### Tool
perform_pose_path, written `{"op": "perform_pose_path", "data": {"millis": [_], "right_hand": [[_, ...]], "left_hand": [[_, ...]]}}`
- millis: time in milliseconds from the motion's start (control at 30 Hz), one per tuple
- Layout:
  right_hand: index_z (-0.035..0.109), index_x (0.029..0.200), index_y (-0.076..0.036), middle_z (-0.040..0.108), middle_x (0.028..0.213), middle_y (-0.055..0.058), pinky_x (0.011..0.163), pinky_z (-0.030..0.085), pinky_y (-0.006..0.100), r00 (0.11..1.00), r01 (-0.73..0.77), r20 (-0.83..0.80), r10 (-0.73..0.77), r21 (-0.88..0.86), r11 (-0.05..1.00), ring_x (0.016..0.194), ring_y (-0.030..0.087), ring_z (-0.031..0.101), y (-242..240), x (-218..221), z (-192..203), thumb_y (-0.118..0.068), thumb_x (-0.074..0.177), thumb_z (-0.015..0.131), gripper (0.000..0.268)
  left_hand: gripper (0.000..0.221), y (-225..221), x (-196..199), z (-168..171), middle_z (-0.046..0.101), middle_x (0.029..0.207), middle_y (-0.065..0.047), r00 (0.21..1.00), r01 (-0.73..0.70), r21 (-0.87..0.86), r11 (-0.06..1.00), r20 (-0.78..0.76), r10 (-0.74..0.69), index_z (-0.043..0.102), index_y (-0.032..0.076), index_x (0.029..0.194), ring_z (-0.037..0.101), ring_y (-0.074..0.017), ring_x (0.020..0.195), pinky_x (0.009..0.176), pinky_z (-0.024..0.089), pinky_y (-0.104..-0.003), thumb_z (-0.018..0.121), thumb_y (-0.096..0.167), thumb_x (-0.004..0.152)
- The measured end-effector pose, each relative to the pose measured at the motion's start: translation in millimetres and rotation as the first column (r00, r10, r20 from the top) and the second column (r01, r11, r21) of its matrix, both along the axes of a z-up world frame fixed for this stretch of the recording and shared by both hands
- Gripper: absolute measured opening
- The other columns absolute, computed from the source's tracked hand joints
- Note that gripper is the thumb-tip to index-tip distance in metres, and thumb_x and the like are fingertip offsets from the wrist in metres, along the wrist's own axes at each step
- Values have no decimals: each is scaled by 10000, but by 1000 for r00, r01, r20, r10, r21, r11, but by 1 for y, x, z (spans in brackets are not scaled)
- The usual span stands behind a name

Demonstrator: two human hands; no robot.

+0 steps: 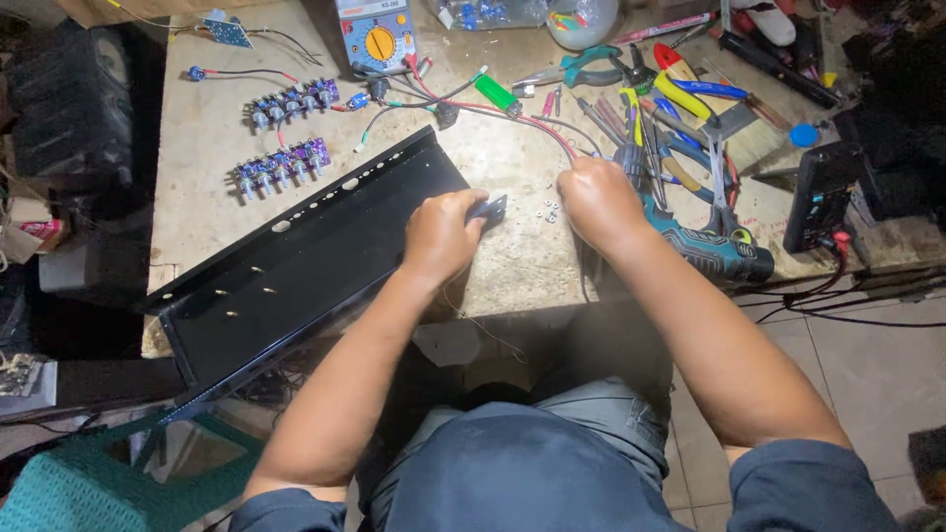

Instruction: Assembling an electronic device by attaching a front panel to a chassis using a power drill

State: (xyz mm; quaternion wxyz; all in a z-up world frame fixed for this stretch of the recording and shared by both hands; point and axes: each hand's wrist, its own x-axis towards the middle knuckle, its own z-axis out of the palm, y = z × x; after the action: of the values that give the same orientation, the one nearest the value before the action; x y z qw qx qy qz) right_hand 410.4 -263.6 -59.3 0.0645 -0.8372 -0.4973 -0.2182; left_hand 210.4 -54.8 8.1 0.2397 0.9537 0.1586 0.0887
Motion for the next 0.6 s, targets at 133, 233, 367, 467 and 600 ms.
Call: {"op": "perform_pose_path", "data": {"millis": [133,233,367,467,600], "right_hand": [[620,700,-239,555,697,-37,652,477,322,1000,13,-11,-13,-4,1000,725,205,648,1,-6,6,-241,888,580,192],[597,720,-217,576,695,-27,633,488,319,998,57,14,-57,6,998,710,211,663,3,-18,23,-218,855,604,135],[708,809,-144,649,714,70,690,553,410,886,84,-458,77,320,944,769,315,696,13,-64,71,-228,834,717,88],[773,818,-194,711,730,46,698,566,341,743,214,-653,148,440,872,769,253,723,24,-105,84,-202,768,779,51],[811,862,-216,747,729,-45,718,567,219,461,425,-849,258,466,776,729,63,707,42,-133,83,-96,709,777,198]], "left_hand": [[322,0,-1,0,778,1021,-9,999,27,-30,999,19,-27,748,254,1185,749,-280,1004,836,622,-443,738,210,867],[316,-1,-2,-1,784,1020,-16,999,17,-61,998,50,-14,754,245,1178,751,-281,998,839,623,-441,741,189,868],[387,-1,-5,13,765,1079,-43,998,34,-93,995,53,-29,729,230,1229,733,-297,1054,881,613,-464,776,176,848],[483,1,-6,23,766,1091,-51,999,27,-202,979,34,-20,705,229,1277,723,-296,1093,917,601,-452,790,125,813],[534,2,-7,42,782,1030,-137,997,48,-390,920,79,-18,685,150,1293,722,-362,1089,898,602,-449,779,37,780]]}}
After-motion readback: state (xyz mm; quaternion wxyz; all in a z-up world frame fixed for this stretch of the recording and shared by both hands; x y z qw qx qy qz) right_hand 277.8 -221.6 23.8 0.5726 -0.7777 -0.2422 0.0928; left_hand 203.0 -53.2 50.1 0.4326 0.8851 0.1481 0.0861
